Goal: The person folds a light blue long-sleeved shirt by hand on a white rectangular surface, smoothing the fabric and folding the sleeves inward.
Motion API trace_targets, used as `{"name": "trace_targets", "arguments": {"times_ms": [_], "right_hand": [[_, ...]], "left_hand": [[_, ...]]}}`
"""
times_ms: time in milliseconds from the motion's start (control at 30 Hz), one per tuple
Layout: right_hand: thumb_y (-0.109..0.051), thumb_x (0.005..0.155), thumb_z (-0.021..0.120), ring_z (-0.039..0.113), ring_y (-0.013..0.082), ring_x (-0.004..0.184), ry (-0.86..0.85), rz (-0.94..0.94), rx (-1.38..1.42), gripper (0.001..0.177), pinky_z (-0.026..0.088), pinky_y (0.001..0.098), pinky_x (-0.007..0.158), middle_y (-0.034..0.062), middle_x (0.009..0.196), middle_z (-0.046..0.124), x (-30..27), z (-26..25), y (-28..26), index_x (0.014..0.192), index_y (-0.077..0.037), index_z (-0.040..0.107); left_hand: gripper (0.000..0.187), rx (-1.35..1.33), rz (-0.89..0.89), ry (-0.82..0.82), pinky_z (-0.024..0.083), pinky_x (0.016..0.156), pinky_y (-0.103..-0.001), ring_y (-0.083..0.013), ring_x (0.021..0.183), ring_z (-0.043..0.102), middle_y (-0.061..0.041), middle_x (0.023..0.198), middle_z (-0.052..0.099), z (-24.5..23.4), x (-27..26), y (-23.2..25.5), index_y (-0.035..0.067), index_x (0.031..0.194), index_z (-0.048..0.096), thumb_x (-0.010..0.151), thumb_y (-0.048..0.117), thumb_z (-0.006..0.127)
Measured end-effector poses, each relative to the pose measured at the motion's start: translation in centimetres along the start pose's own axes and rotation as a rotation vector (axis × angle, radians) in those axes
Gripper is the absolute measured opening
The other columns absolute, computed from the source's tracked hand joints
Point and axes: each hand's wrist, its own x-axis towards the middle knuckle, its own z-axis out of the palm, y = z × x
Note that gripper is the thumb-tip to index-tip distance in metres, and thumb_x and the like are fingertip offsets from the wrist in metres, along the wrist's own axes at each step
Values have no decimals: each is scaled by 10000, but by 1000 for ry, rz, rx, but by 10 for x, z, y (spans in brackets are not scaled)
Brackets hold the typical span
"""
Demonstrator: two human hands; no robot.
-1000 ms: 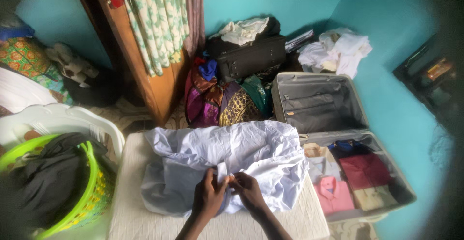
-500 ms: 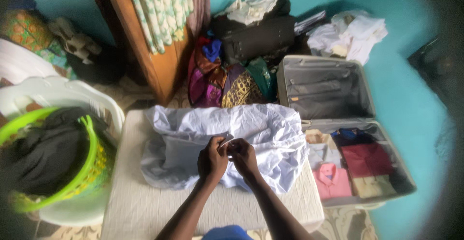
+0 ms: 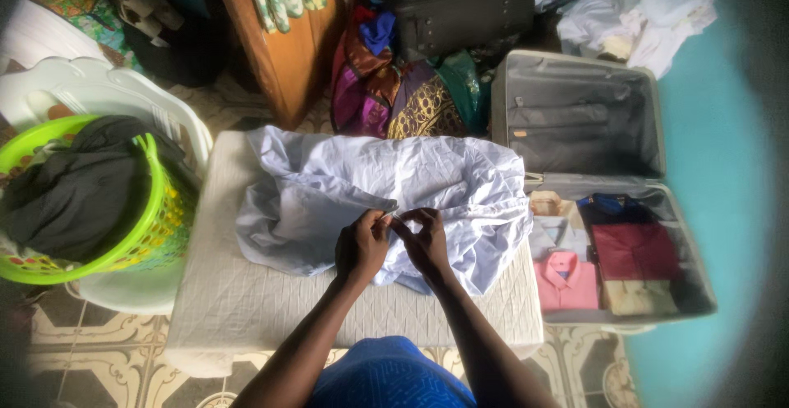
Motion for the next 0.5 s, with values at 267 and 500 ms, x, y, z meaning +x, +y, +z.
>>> {"name": "trace_targets", "arguments": {"times_ms": [267,500], "right_hand": [[-274,803,833,675,302,1183,-120,-148,-131,257,453,401,1079,134,1190,776,9,-13,-9,942,-74,751],[-301,831,826,736,205,930,-152,69,87,321,568,319,825,119,1046,790,15,-47,-27,1033,-54,788]], "left_hand": [[204,-29,81,-81,575,739,-429,-372,922,727,-161,1020,759,-12,1,0,118,1077,729,891,154,654],[350,223,81,-303,557,800,-435,-339,966,715,-145,1065,742,-62,-5,-31,110,1168,660,824,105,727]]}}
